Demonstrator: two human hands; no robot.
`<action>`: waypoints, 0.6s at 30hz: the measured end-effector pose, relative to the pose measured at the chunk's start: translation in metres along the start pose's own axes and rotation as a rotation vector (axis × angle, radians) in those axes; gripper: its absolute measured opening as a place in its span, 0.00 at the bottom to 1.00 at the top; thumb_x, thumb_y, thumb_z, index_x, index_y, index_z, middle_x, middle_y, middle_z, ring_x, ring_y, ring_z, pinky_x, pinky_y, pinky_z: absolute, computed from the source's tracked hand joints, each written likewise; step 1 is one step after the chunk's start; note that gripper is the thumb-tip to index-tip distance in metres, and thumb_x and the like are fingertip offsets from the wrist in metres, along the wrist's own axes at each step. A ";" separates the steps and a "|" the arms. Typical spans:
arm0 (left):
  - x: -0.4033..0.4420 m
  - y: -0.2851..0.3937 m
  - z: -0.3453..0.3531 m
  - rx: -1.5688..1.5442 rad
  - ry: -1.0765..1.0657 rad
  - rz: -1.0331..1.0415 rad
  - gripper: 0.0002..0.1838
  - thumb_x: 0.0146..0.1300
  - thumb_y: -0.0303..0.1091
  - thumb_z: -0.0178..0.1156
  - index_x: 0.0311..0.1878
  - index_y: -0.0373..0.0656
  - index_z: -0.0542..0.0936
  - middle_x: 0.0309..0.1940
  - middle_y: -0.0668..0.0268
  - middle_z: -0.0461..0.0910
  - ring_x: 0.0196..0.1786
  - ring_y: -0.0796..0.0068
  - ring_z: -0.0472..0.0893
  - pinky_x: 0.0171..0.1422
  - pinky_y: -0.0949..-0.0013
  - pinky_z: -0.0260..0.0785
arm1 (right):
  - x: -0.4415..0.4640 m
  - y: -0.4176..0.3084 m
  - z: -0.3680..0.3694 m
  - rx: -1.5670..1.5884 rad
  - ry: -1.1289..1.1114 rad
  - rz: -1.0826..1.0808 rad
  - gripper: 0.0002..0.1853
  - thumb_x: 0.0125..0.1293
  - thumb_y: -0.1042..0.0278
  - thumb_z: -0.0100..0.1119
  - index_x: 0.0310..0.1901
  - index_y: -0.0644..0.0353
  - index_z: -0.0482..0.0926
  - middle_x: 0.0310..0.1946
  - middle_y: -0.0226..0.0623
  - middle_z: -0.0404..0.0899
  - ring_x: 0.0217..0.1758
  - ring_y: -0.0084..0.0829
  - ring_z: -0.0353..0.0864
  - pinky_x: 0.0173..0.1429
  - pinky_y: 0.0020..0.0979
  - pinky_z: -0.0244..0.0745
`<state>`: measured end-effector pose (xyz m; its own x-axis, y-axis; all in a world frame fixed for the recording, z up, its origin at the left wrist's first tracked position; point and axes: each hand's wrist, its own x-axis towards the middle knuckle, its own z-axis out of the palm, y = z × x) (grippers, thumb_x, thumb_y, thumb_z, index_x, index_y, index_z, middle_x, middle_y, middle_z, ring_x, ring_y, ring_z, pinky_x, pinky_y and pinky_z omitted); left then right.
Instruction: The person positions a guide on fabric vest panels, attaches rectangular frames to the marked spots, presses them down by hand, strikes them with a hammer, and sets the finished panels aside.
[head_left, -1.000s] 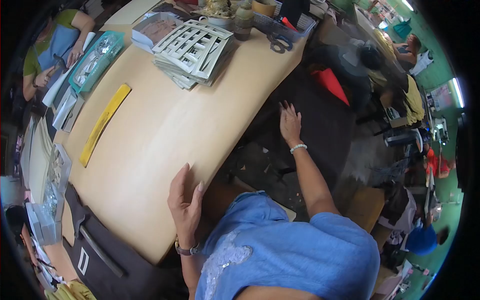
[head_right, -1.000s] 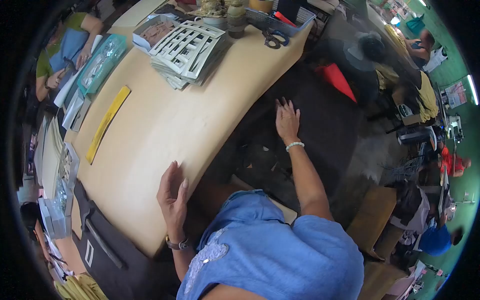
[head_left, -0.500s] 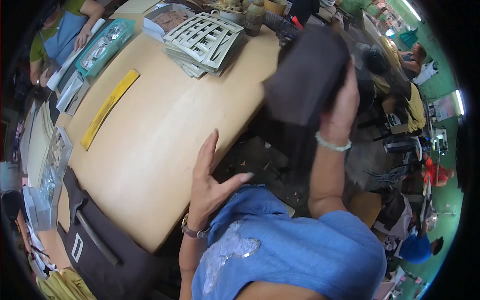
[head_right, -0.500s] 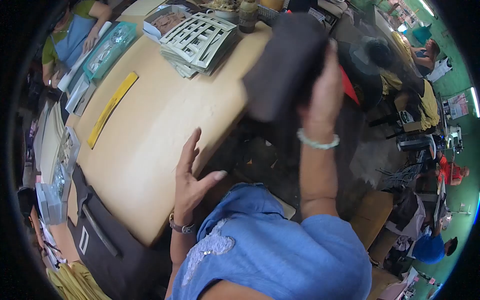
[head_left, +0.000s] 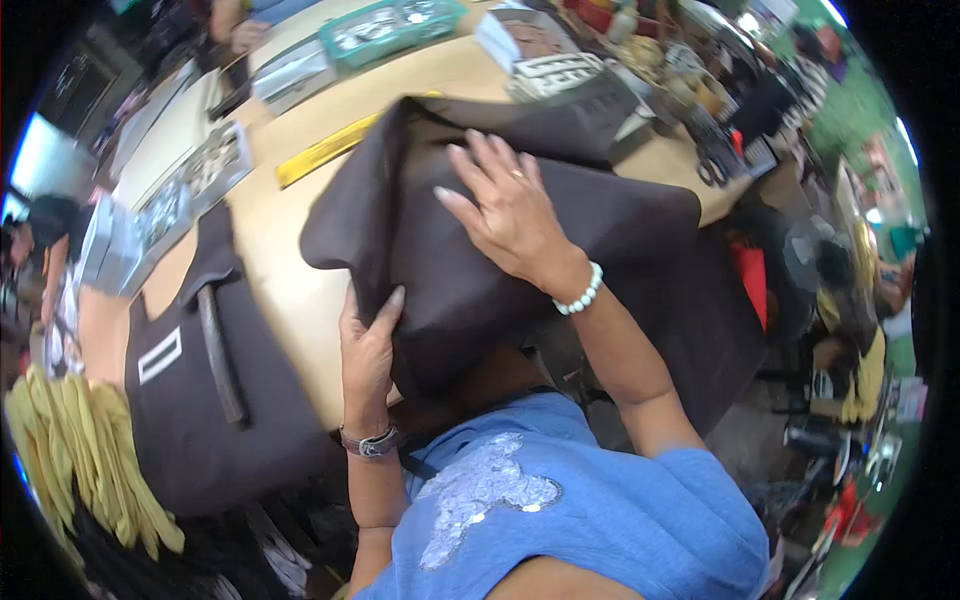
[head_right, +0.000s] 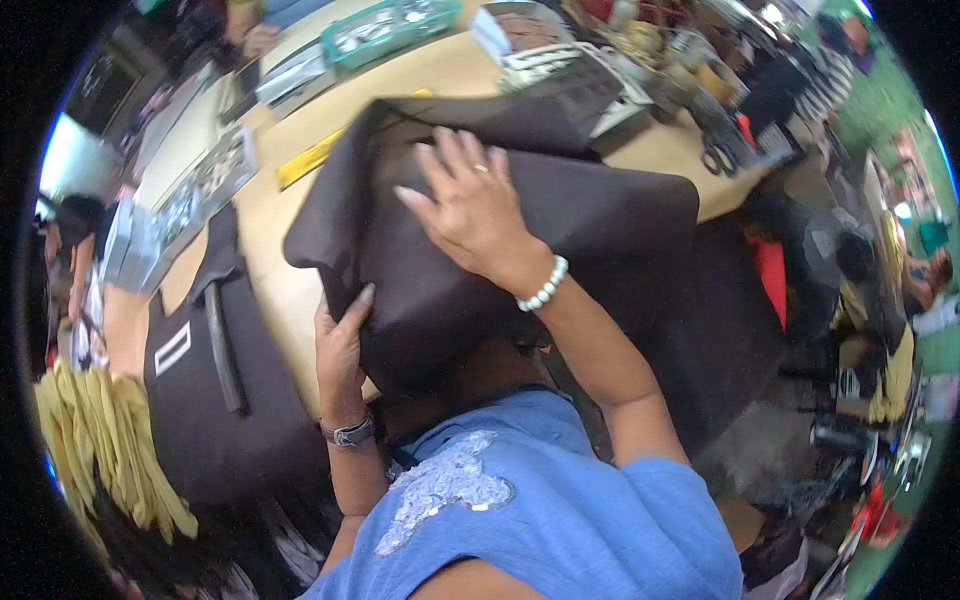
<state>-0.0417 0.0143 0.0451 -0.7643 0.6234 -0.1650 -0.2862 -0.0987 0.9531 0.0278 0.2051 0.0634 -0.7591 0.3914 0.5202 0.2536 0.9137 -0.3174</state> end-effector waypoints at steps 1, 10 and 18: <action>-0.001 0.000 -0.009 0.066 0.000 0.016 0.24 0.63 0.22 0.56 0.63 0.31 0.67 0.57 0.58 0.73 0.58 0.70 0.72 0.64 0.69 0.62 | -0.010 0.004 0.010 -0.127 -0.052 0.033 0.30 0.67 0.47 0.48 0.61 0.63 0.68 0.65 0.54 0.62 0.68 0.52 0.58 0.66 0.58 0.53; -0.073 0.001 -0.060 0.477 0.202 0.065 0.49 0.50 0.23 0.68 0.69 0.23 0.47 0.68 0.42 0.55 0.71 0.56 0.58 0.74 0.64 0.48 | -0.077 0.011 -0.008 -0.226 -0.412 0.320 0.42 0.61 0.36 0.51 0.68 0.61 0.59 0.70 0.54 0.53 0.72 0.57 0.50 0.69 0.64 0.42; -0.053 0.007 -0.052 0.429 0.383 0.248 0.44 0.59 0.22 0.61 0.72 0.31 0.43 0.70 0.49 0.52 0.70 0.64 0.58 0.72 0.67 0.50 | -0.067 0.057 -0.011 -0.300 0.055 0.352 0.25 0.61 0.60 0.59 0.57 0.63 0.71 0.52 0.46 0.76 0.55 0.45 0.72 0.56 0.46 0.65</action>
<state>-0.0328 -0.0600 0.0469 -0.9539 0.2917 0.0709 0.1232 0.1650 0.9786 0.0993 0.2325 0.0191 -0.5647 0.6813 0.4657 0.6587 0.7121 -0.2430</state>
